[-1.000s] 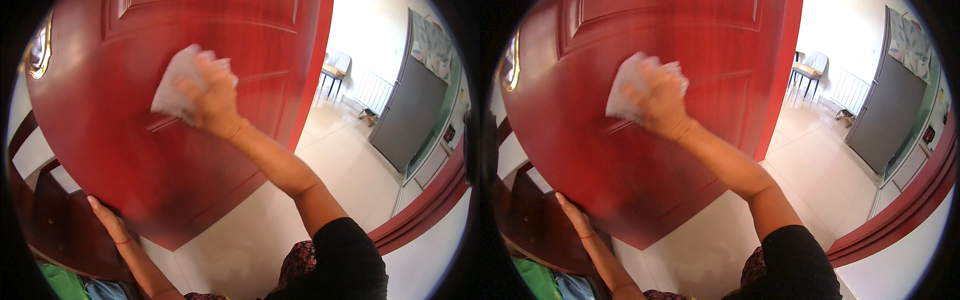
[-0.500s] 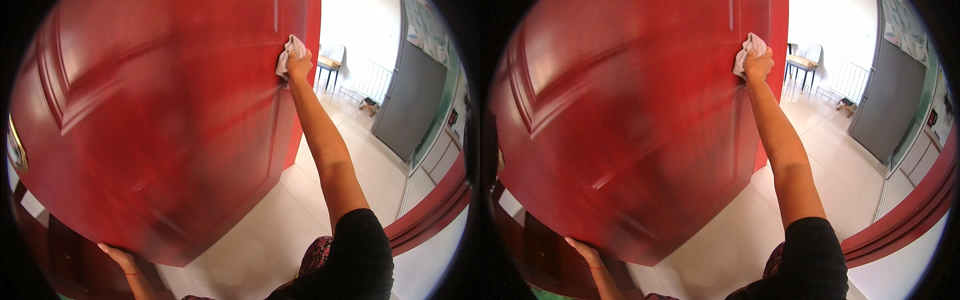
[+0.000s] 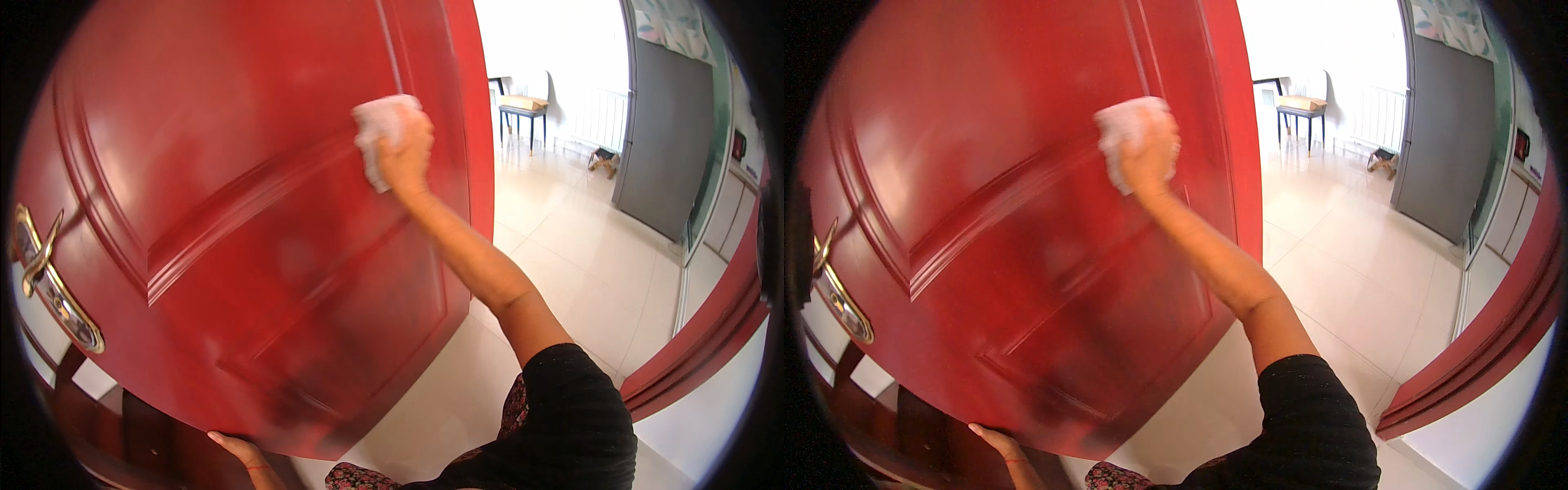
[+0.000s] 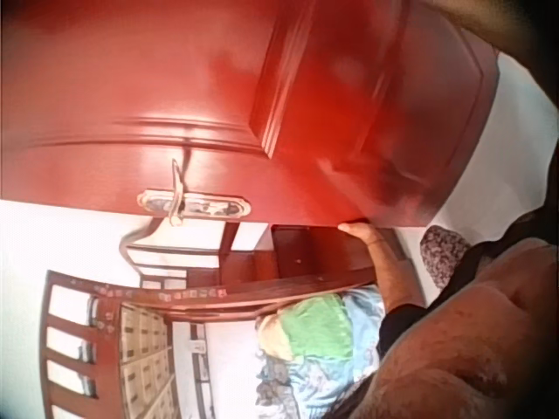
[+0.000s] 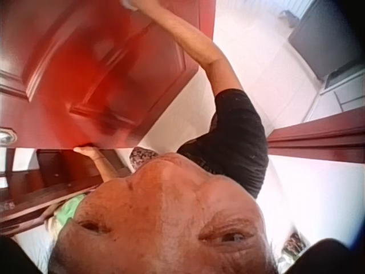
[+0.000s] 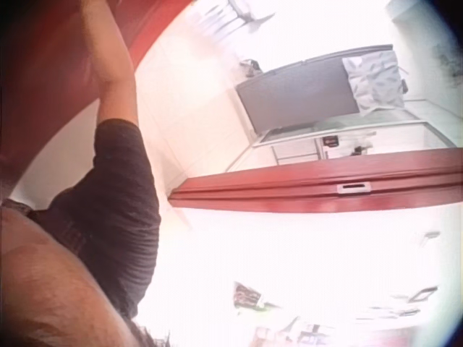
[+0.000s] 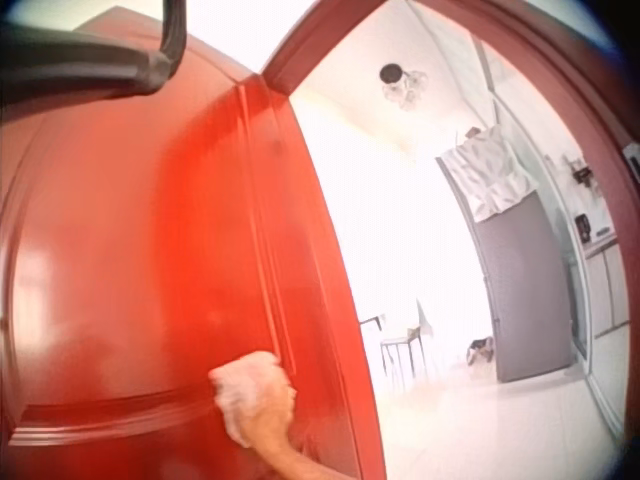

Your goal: The person wipes a red wooden door and its handle with a cloth, moving from top to bottom and around the edges.

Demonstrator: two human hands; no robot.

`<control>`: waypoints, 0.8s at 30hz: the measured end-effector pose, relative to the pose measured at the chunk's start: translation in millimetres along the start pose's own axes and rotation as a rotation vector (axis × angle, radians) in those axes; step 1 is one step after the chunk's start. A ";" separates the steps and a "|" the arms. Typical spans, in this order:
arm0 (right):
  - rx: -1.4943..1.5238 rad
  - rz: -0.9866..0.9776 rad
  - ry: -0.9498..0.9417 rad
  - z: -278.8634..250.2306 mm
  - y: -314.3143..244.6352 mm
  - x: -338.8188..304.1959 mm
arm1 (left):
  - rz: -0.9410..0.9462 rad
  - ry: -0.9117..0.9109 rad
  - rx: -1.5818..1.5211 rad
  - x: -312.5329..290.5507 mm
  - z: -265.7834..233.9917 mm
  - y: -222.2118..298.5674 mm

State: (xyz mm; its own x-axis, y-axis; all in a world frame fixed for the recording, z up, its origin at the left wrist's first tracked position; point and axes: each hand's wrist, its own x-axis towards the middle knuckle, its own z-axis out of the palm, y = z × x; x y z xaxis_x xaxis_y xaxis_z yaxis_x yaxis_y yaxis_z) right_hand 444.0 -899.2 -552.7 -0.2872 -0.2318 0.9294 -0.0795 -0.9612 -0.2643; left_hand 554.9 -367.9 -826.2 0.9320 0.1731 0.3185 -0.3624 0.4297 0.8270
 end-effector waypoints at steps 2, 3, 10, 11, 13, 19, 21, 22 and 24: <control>0.089 -0.170 -0.070 0.4 -52.3 -2.7 | -0.039 0.064 -0.008 6.3 -14.7 1.6; 0.084 -0.163 -0.070 -2.8 -49.6 1.5 | -0.041 0.058 -0.001 1.7 -4.2 5.0; 0.103 -0.169 0.179 15.1 39.1 39.9 | 0.022 0.114 0.063 -17.8 20.7 11.1; 0.107 -0.159 0.181 16.3 47.7 44.5 | 0.042 0.109 0.078 -17.9 22.5 14.9; 0.065 0.155 0.193 18.0 57.8 50.9 | 0.044 0.087 0.055 -7.7 -0.8 9.5; -0.195 0.578 0.078 -5.0 117.2 83.8 | 0.036 0.124 0.057 -6.6 13.5 10.9; -0.182 0.643 0.007 -10.5 98.4 76.0 | 0.043 0.148 0.067 -8.6 1.5 10.1; -0.206 0.667 -0.010 -10.8 91.2 70.5 | 0.009 0.126 0.047 -7.0 -2.3 9.3; -0.232 0.709 -0.063 -13.5 63.1 55.4 | -0.035 0.109 0.034 -5.9 -11.4 12.8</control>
State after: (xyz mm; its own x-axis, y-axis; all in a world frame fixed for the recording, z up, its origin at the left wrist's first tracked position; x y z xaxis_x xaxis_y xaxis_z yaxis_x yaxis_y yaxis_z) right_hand 410.3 -970.7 -521.4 -0.2902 -0.7987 0.5271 -0.0973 -0.5234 -0.8465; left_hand 544.7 -353.3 -822.8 0.9370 0.2551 0.2385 -0.3278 0.4069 0.8526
